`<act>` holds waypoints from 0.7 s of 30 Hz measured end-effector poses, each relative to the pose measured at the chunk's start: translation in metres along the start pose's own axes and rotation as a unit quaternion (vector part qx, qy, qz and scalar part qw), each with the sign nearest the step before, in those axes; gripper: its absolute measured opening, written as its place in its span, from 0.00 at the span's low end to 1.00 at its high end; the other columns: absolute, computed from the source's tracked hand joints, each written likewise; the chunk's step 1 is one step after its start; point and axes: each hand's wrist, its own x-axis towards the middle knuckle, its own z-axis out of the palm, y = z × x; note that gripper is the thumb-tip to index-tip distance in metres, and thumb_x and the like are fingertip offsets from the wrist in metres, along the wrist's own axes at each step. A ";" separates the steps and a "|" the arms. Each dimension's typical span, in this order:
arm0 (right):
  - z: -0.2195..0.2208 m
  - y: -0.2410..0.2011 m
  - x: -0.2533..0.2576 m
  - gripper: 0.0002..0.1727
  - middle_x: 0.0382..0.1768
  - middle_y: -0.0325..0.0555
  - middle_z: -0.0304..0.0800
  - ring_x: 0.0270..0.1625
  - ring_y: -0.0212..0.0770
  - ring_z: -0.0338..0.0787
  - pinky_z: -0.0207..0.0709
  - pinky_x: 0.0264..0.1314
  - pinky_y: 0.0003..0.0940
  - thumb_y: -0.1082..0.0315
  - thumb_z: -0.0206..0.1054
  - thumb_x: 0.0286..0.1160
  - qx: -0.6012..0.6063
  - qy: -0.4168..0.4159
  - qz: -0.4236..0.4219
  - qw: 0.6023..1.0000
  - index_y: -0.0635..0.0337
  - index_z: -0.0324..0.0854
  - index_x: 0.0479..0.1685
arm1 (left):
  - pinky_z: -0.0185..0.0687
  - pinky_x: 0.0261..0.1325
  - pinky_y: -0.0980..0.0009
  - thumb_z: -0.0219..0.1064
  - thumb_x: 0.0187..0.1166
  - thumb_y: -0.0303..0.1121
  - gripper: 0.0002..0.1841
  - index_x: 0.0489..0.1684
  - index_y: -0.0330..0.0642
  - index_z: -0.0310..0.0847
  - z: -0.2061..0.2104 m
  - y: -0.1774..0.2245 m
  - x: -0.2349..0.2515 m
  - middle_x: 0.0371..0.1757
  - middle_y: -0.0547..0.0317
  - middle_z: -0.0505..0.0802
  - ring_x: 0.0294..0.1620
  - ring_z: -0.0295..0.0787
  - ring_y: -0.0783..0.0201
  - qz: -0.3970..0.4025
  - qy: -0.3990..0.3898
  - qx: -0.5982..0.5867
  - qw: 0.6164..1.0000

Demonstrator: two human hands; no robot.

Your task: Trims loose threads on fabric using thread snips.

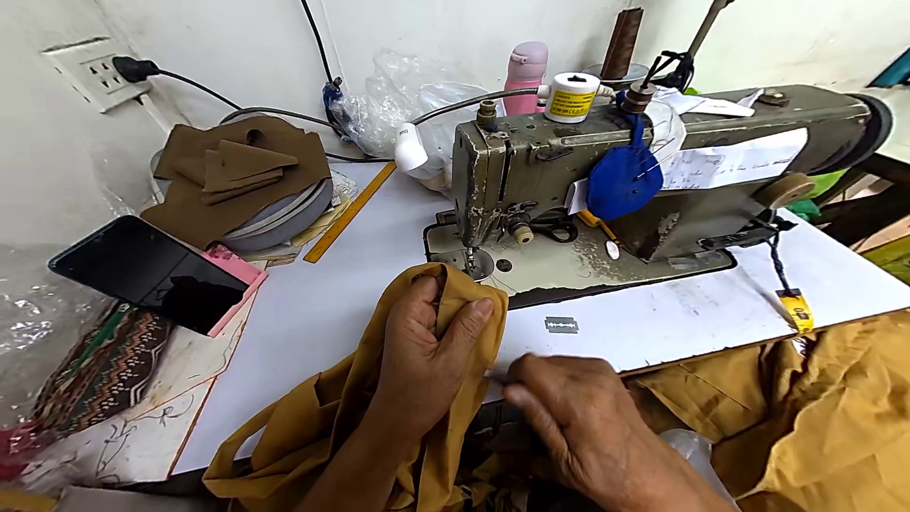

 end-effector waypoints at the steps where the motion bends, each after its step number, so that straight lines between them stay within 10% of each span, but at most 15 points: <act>1: 0.000 -0.007 -0.003 0.25 0.17 0.38 0.76 0.19 0.35 0.80 0.72 0.19 0.33 0.49 0.47 0.95 0.026 -0.036 -0.013 0.999 0.54 0.80 0.33 | 0.90 0.36 0.74 0.70 0.80 0.30 0.08 0.52 0.41 0.81 0.000 -0.001 0.001 0.34 0.58 0.93 0.32 0.92 0.67 0.001 0.002 -0.002 1.000; 4: 0.000 -0.027 -0.008 0.23 0.19 0.43 0.79 0.23 0.41 0.83 0.75 0.25 0.38 0.53 0.52 0.94 0.098 -0.112 -0.028 0.988 0.57 0.81 0.34 | 0.91 0.38 0.73 0.70 0.80 0.28 0.10 0.54 0.40 0.79 -0.001 -0.003 0.003 0.35 0.56 0.93 0.33 0.92 0.66 -0.002 0.005 -0.015 1.000; 9: 0.001 0.002 0.000 0.23 0.23 0.39 0.79 0.22 0.30 0.79 0.72 0.21 0.26 0.47 0.53 0.92 0.030 0.029 0.043 0.998 0.58 0.80 0.43 | 0.92 0.39 0.71 0.67 0.82 0.30 0.10 0.57 0.42 0.77 -0.001 -0.002 0.002 0.36 0.56 0.93 0.35 0.93 0.65 -0.022 0.002 -0.022 1.000; 21: 0.000 0.005 0.004 0.24 0.19 0.37 0.76 0.20 0.31 0.77 0.67 0.19 0.27 0.49 0.48 0.95 -0.021 0.024 0.030 0.999 0.57 0.80 0.39 | 0.91 0.39 0.73 0.67 0.83 0.31 0.10 0.57 0.43 0.78 0.000 -0.001 0.000 0.37 0.58 0.93 0.35 0.92 0.66 -0.014 -0.008 0.006 1.000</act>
